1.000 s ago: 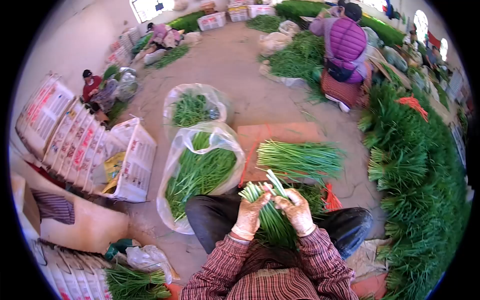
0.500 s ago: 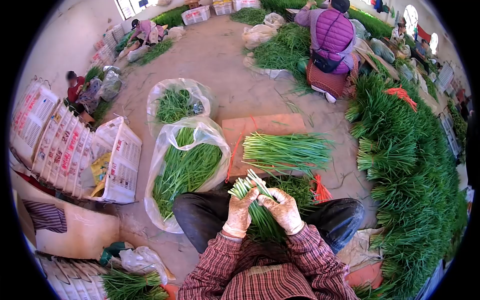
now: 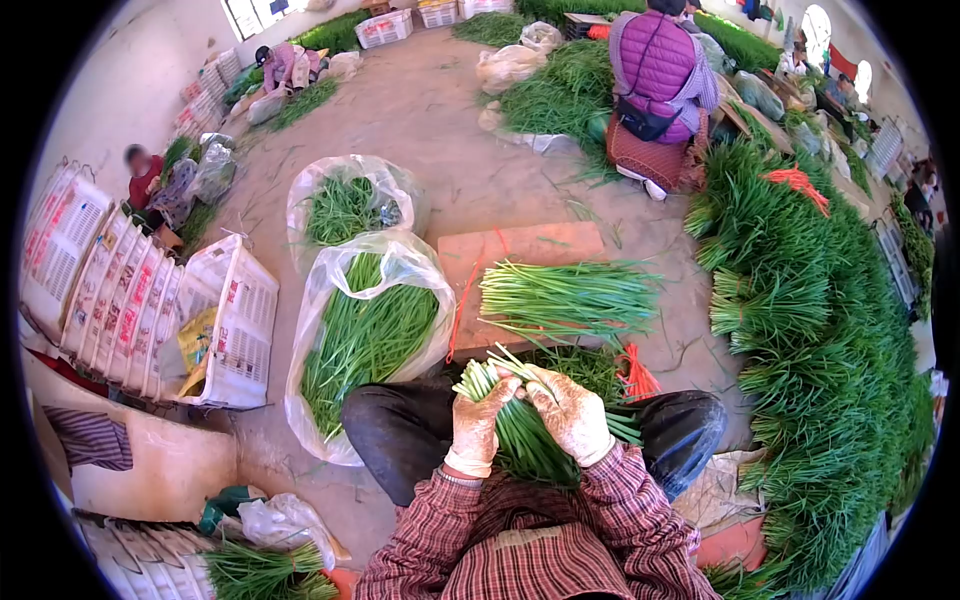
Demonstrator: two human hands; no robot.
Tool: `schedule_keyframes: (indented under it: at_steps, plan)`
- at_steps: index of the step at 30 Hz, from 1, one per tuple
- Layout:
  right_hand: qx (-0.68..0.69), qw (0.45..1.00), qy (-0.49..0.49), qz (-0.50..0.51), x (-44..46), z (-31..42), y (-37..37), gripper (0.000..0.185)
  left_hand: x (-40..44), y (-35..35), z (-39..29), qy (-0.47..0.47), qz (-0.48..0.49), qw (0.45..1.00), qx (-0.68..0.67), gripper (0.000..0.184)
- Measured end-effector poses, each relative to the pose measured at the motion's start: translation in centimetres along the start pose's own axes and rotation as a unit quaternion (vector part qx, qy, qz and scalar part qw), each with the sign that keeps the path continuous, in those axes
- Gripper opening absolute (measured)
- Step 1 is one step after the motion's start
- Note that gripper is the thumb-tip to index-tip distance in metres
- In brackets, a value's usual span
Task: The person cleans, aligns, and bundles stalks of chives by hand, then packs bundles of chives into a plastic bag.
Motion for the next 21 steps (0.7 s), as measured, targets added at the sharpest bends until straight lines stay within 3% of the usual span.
schedule_keyframes:
  at_steps: [6,8,12,17,21]
  plan:
    - [0.027,0.999,0.019,0.016,-0.6,0.1,0.3,0.032,-0.1,-0.1,-0.4,0.044,-0.003,0.997,0.058,0.014]
    - [0.117,0.984,0.104,0.084,-0.8,-0.2,0.8,0.03,-0.1,0.2,-0.6,0.041,0.005,0.997,0.064,0.012]
    - [0.147,0.963,0.196,0.113,-1.2,-1.7,1.6,0.022,0.1,0.1,-0.7,0.01,0.023,0.996,0.086,0.01]
    - [0.162,0.972,0.154,0.074,-0.6,-1.8,0.8,0.014,0.0,-0.1,-1.3,0.029,0.054,0.988,0.144,0.013]
    - [0.194,0.957,0.203,0.07,0.3,-2.0,-1.3,0.018,0.1,-0.5,-1.2,0.013,0.036,0.992,0.12,0.014]
Point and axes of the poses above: each hand's wrist, its own x-axis towards the middle knuckle, its own y-axis out of the palm, z = x × y, the point moved 7 cm from there along x, towards the middle knuckle, and after that the axes turned 3 degrees about y, right-handed, at the moved point
